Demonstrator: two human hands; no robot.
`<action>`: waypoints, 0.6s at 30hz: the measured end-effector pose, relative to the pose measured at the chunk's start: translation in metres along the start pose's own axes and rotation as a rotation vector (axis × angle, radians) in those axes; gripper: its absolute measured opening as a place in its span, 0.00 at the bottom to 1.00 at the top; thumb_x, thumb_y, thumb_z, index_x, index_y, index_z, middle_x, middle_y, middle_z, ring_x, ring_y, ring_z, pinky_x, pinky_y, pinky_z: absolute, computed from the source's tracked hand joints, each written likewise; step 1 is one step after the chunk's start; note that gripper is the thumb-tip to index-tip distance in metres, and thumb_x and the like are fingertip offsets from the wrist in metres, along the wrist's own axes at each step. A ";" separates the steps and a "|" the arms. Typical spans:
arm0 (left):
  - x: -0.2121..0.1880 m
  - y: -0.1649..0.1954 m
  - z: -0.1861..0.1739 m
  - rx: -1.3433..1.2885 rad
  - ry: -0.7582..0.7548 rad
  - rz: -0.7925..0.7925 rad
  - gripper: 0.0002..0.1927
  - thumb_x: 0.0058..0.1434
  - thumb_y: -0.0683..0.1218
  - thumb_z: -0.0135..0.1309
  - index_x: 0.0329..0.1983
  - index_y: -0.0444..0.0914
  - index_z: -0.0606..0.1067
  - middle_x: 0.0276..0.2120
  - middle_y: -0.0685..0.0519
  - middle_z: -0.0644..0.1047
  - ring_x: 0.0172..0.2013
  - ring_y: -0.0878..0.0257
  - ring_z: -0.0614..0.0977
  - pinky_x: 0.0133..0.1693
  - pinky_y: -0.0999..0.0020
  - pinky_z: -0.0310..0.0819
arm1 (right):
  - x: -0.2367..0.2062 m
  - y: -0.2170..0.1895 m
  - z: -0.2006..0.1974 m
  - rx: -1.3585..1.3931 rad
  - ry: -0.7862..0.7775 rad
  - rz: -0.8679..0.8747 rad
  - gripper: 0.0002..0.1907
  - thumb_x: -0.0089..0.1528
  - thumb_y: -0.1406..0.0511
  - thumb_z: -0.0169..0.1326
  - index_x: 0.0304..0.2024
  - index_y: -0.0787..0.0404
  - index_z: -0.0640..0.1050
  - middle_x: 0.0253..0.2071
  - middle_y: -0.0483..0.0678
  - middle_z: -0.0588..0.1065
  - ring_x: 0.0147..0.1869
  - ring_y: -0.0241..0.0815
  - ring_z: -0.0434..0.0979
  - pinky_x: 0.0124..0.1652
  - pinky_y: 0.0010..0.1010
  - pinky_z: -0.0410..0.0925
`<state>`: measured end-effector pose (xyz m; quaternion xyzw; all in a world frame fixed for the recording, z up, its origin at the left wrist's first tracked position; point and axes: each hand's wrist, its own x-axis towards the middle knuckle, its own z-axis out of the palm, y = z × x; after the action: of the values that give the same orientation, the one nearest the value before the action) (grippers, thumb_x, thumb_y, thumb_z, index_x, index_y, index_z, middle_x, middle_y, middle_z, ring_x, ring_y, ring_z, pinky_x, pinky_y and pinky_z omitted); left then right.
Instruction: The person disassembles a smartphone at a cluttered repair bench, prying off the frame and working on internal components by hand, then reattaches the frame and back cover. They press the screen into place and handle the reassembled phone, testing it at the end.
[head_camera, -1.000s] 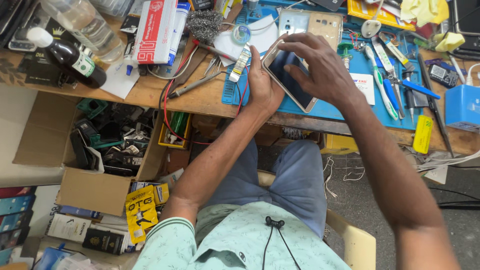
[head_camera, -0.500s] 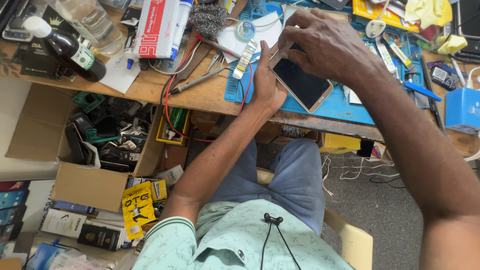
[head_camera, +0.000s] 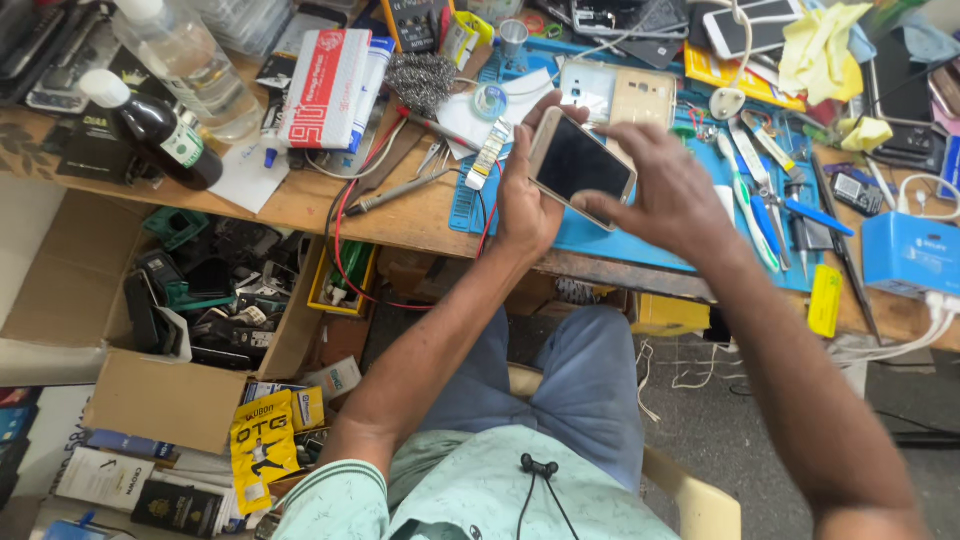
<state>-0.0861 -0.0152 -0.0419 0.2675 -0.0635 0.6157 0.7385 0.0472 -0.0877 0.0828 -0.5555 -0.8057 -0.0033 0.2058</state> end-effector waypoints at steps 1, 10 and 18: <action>-0.003 0.002 0.004 0.065 0.007 0.001 0.30 0.81 0.59 0.37 0.76 0.35 0.60 0.63 0.43 0.72 0.64 0.56 0.74 0.67 0.58 0.68 | -0.007 0.001 0.006 0.048 0.007 0.026 0.42 0.55 0.52 0.71 0.65 0.64 0.70 0.60 0.61 0.71 0.62 0.63 0.72 0.57 0.49 0.67; 0.002 0.062 0.004 0.288 -0.033 -0.372 0.25 0.79 0.47 0.40 0.75 0.31 0.62 0.67 0.47 0.72 0.63 0.61 0.75 0.66 0.63 0.71 | -0.029 0.007 0.028 0.014 0.080 0.025 0.47 0.51 0.60 0.70 0.70 0.66 0.66 0.64 0.61 0.70 0.66 0.61 0.70 0.62 0.45 0.66; 0.021 0.116 -0.001 0.826 -0.281 -0.583 0.26 0.75 0.41 0.41 0.75 0.33 0.60 0.63 0.50 0.74 0.57 0.66 0.79 0.55 0.67 0.80 | -0.028 0.004 0.029 -0.034 0.055 -0.021 0.47 0.51 0.60 0.70 0.69 0.67 0.67 0.65 0.61 0.69 0.68 0.60 0.70 0.63 0.47 0.65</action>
<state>-0.1904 0.0148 0.0029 0.6230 0.1631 0.3163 0.6966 0.0497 -0.1044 0.0457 -0.5499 -0.8054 -0.0345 0.2186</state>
